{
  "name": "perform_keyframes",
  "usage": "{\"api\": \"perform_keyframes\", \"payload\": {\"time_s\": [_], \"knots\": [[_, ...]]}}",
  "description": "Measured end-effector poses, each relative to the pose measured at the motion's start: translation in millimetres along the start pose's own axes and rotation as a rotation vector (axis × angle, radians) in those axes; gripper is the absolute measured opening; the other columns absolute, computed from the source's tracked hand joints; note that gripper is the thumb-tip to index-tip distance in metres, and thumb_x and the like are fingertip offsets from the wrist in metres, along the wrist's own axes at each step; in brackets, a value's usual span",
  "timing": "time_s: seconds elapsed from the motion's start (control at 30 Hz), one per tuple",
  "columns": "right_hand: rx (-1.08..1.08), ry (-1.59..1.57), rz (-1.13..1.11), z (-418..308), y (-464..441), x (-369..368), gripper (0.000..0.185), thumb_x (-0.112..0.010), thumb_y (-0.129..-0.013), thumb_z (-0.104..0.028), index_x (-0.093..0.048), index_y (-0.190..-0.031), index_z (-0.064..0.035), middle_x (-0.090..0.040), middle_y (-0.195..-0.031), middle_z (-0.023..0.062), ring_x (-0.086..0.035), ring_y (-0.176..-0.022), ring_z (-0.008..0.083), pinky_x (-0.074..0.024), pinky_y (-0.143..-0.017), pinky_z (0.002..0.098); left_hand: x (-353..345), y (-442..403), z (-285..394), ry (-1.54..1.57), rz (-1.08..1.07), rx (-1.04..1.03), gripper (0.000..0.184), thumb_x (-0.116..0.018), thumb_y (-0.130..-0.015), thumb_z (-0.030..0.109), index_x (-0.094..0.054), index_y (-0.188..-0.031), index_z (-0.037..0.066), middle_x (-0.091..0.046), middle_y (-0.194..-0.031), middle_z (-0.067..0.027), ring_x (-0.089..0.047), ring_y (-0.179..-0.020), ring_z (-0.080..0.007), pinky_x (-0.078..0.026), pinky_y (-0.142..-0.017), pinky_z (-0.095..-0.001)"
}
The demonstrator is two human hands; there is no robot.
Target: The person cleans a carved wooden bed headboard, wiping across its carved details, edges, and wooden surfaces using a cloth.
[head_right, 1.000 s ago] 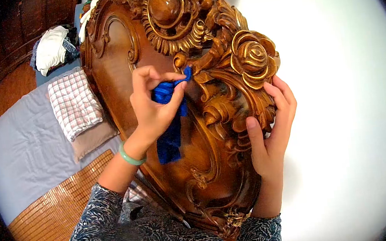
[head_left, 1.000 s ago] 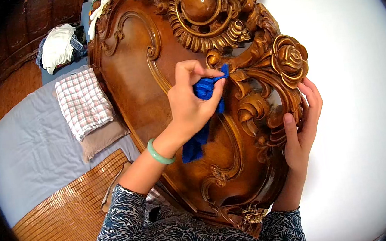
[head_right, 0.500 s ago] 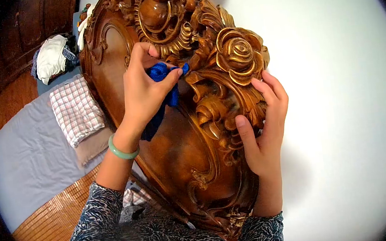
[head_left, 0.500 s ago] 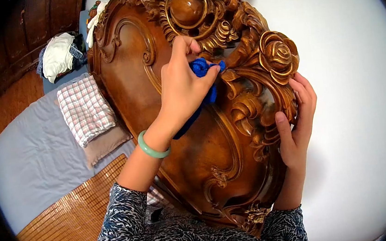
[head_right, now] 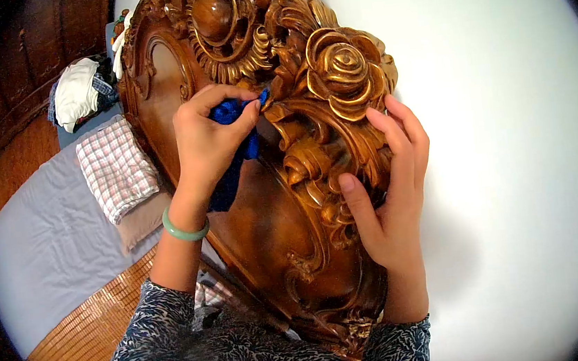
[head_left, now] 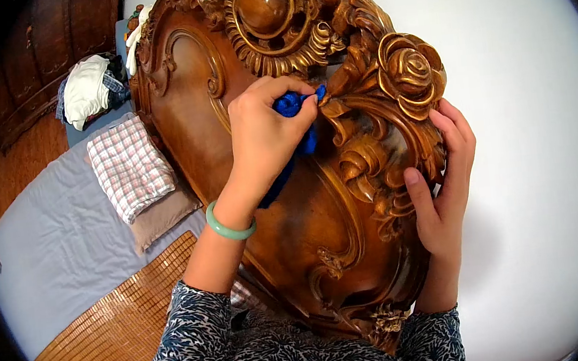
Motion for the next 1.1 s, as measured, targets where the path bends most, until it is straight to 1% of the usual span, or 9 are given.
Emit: {"api": "perform_keyframes", "payload": {"time_s": [0.03,0.1,0.3,0.4,0.5,0.73,0.83,0.93,1.1], "knots": [[0.000,-0.009,0.005,-0.6,0.3,-0.3,0.057,-0.066,-0.095,-0.025,-0.047,-0.144,-0.0045,-0.037,-0.152,0.0224,-0.036,-0.142,0.0379,-0.0306,-0.116,0.0490,1.3,0.8,0.3,0.001,-0.004,0.002,0.020,-0.080,-0.074,0.007,-0.070,-0.091,0.003,-0.062,-0.072,-0.0089,-0.061,-0.062,-0.0236,-0.050,-0.061,-0.0354],[0.003,-0.010,0.001,1.1,0.5,-0.2,0.057,-0.066,-0.095,-0.025,-0.047,-0.144,-0.0044,-0.037,-0.152,0.0224,-0.036,-0.142,0.0379,-0.0307,-0.116,0.0489,3.5,1.4,7.0,-0.176,-0.007,-0.206,0.016,-0.080,-0.073,0.004,-0.070,-0.086,0.005,-0.060,-0.074,-0.0090,-0.063,-0.065,-0.0275,-0.051,-0.059,-0.0369],[0.012,0.002,-0.001,0.2,0.1,0.3,0.057,-0.066,-0.095,-0.025,-0.046,-0.145,-0.0041,-0.037,-0.152,0.0224,-0.037,-0.141,0.0378,-0.0307,-0.116,0.0489,1.7,4.7,2.6,-0.355,-0.011,-0.497,0.016,-0.081,-0.071,0.004,-0.070,-0.083,0.008,-0.051,-0.075,-0.0066,-0.060,-0.063,-0.0237,-0.049,-0.054,-0.0366],[0.000,-0.003,-0.001,-0.6,0.6,-0.8,0.058,-0.066,-0.096,-0.026,-0.045,-0.145,-0.0045,-0.037,-0.152,0.0224,-0.037,-0.141,0.0377,-0.0306,-0.116,0.0490,5.6,4.5,-0.6,-0.340,-0.053,-0.490,0.019,-0.079,-0.072,0.000,-0.074,-0.088,0.009,-0.058,-0.078,-0.0047,-0.063,-0.065,-0.0218,-0.050,-0.057,-0.0334],[-0.015,-0.015,0.000,-1.6,0.7,-0.9,0.058,-0.066,-0.096,-0.026,-0.044,-0.146,-0.0050,-0.037,-0.152,0.0224,-0.037,-0.141,0.0376,-0.0304,-0.116,0.0489,3.3,7.1,-4.4,-0.340,-0.019,-0.506,0.020,-0.079,-0.072,0.000,-0.074,-0.089,0.009,-0.056,-0.077,-0.0056,-0.062,-0.065,-0.0221,-0.050,-0.056,-0.0341],[-0.001,-0.026,0.007,1.0,0.2,-0.7,0.056,-0.065,-0.096,-0.026,-0.046,-0.145,-0.0048,-0.037,-0.152,0.0220,-0.037,-0.141,0.0373,-0.0301,-0.116,0.0487,12.1,14.5,-11.0,-0.362,-0.058,-0.410,0.019,-0.079,-0.075,0.002,-0.073,-0.092,0.008,-0.059,-0.080,-0.0064,-0.064,-0.068,-0.0255,-0.051,-0.058,-0.0339],[-0.012,-0.040,0.009,2.9,0.3,-1.2,0.055,-0.064,-0.096,-0.026,-0.046,-0.144,-0.0047,-0.037,-0.153,0.0219,-0.037,-0.142,0.0374,-0.0300,-0.117,0.0489,18.3,11.9,-11.1,-0.325,0.072,-0.302,0.013,-0.078,-0.077,0.004,-0.072,-0.088,0.005,-0.061,-0.081,-0.0077,-0.065,-0.069,-0.0259,-0.053,-0.060,-0.0357],[-0.008,-0.026,0.007,2.7,0.1,-1.5,0.055,-0.064,-0.097,-0.027,-0.046,-0.144,-0.0049,-0.037,-0.153,0.0221,-0.036,-0.142,0.0375,-0.0298,-0.117,0.0489,25.4,15.8,2.2,-0.067,0.082,-0.069,0.011,-0.075,-0.078,0.004,-0.075,-0.089,0.004,-0.067,-0.081,-0.0099,-0.067,-0.072,-0.0231,-0.053,-0.067,-0.0311],[-0.011,-0.025,0.004,2.2,-0.1,-0.2,0.054,-0.063,-0.097,-0.027,-0.047,-0.144,-0.0048,-0.037,-0.153,0.0222,-0.036,-0.142,0.0377,-0.0293,-0.118,0.0487,8.0,18.0,19.0,0.061,-0.023,-0.046,0.011,-0.075,-0.079,0.002,-0.076,-0.089,0.001,-0.068,-0.081,-0.0083,-0.065,-0.070,-0.0174,-0.051,-0.067,-0.0279]]}}
Point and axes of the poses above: each hand's wrist, its own y-axis away from the middle knuckle, its own x-axis out of the back of the hand, z = x × y, the point moved 2 cm from there along -y, towards the middle knuckle
